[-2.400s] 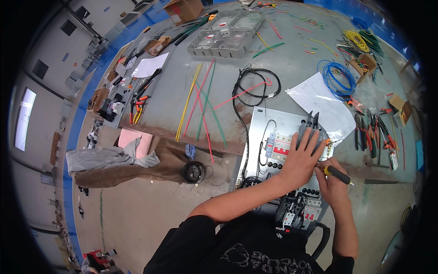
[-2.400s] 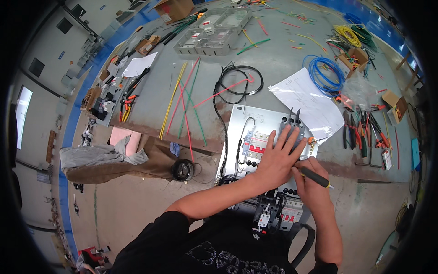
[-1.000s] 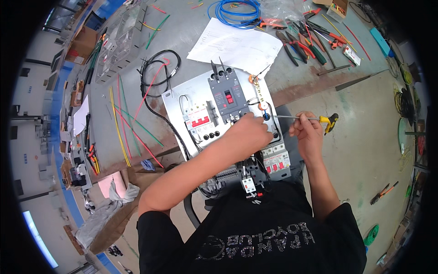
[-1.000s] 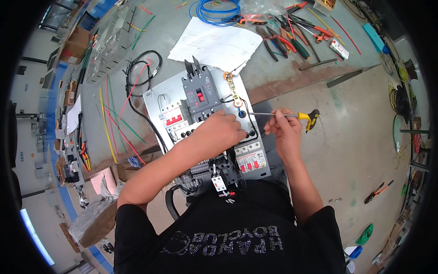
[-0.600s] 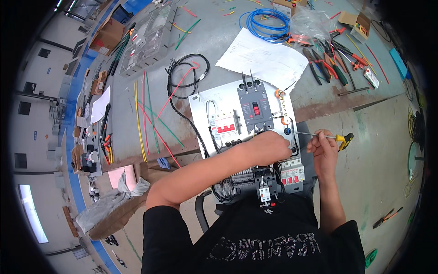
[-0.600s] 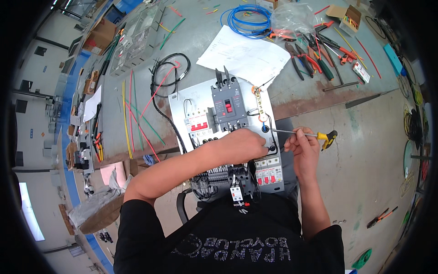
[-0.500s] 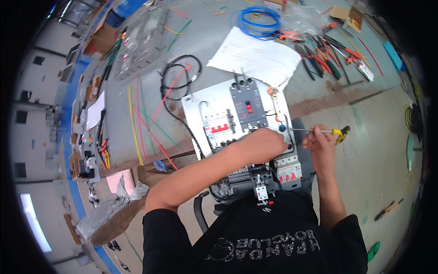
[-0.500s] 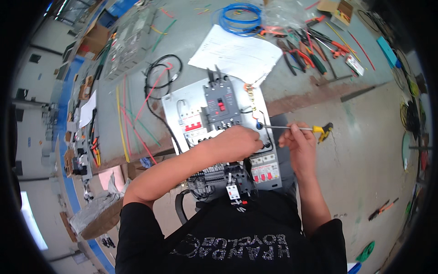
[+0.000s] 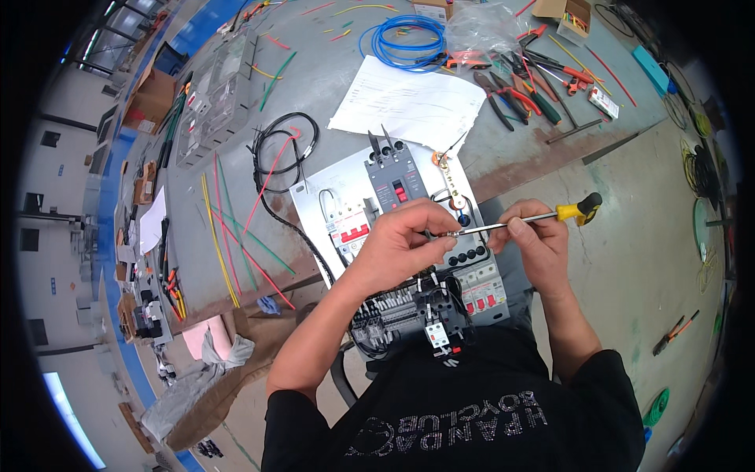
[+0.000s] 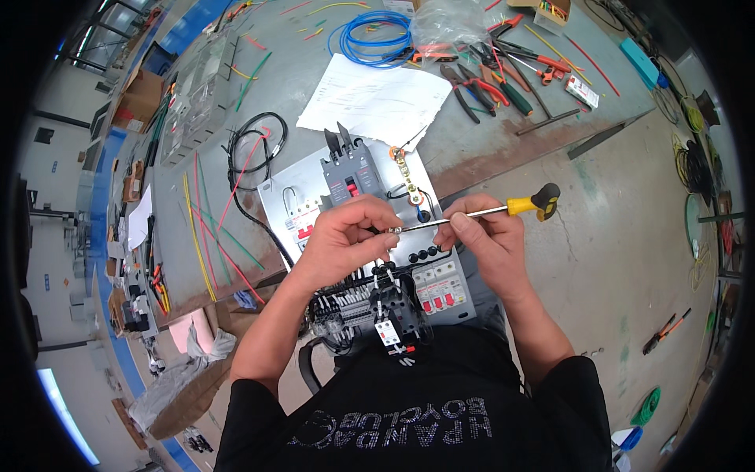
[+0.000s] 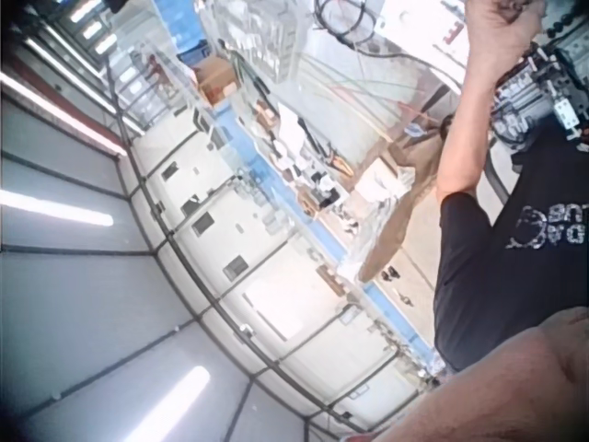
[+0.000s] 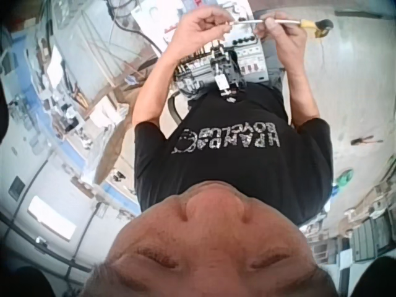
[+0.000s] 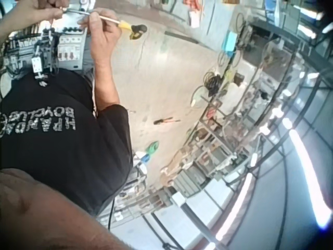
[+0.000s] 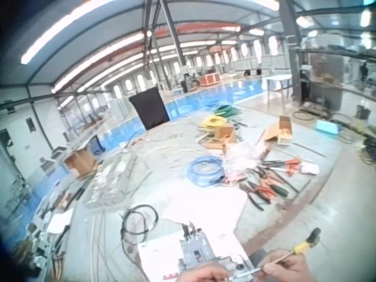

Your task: The person strips and connects multiple colored wires to terminals on an electrical panel using a screwdriver and pliers. They tighten connections, route wires, and continue attaching additional wires to the panel throughout the clip.

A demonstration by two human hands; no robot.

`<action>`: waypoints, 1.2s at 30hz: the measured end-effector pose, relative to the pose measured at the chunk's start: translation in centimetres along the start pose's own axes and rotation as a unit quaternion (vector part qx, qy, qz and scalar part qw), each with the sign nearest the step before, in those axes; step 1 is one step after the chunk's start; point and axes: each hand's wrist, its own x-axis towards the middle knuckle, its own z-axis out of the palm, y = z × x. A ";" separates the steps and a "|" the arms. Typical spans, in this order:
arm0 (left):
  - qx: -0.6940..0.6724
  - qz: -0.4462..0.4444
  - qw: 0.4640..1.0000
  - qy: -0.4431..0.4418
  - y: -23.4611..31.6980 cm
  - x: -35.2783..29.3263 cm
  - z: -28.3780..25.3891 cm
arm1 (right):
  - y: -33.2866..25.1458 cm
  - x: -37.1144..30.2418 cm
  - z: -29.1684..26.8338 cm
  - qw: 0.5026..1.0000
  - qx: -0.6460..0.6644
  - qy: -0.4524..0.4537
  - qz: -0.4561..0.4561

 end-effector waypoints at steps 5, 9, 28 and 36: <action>-0.025 -0.003 1.000 0.012 0.2 -0.2 -0.4 | 0.1 0.1 0.0 1.000 0.011 0.003 -0.016; -0.022 -0.004 1.000 -0.005 0.2 -0.2 -0.7 | 0.3 0.2 0.3 1.000 0.015 -0.010 -0.025; 0.005 -0.029 0.997 0.077 3.4 1.7 -1.4 | 3.5 2.9 3.2 0.911 0.370 0.047 0.177; 0.176 0.021 0.944 0.279 3.2 1.5 -11.6 | 2.7 3.5 1.4 0.846 0.510 0.033 0.148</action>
